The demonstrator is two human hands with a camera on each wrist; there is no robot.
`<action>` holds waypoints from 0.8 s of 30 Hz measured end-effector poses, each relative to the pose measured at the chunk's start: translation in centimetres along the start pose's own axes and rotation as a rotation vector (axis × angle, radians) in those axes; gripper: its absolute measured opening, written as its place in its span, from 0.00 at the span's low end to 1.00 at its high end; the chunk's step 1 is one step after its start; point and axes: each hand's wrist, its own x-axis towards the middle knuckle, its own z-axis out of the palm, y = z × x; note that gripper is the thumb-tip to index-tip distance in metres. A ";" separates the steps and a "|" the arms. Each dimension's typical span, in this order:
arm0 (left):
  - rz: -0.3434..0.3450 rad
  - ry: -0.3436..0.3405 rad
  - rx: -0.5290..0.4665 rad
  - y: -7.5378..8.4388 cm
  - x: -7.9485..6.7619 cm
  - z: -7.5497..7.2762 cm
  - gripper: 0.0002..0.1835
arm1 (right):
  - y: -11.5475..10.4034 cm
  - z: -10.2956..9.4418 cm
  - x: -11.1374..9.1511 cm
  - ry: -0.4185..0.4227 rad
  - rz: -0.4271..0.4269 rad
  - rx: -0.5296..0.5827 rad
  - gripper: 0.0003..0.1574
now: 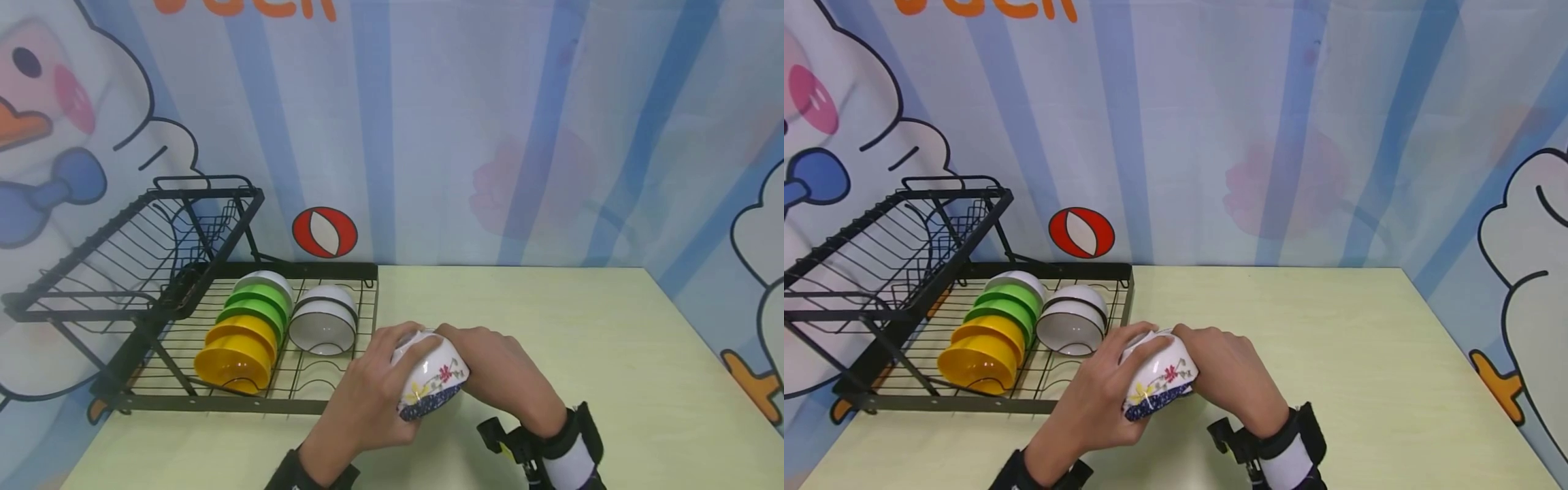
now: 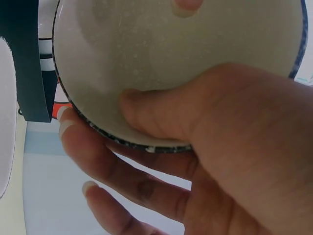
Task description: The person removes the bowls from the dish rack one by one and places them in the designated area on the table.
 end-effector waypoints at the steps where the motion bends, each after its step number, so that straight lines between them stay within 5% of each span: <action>1: -0.002 -0.004 0.001 0.0 0.0 0.0 0.50 | 0.0 0.0 0.0 -0.001 -0.001 -0.003 0.09; 24: -0.074 -0.083 -0.035 -0.1 0.1 -0.2 0.47 | 0.6 0.4 0.5 0.043 -0.037 0.007 0.14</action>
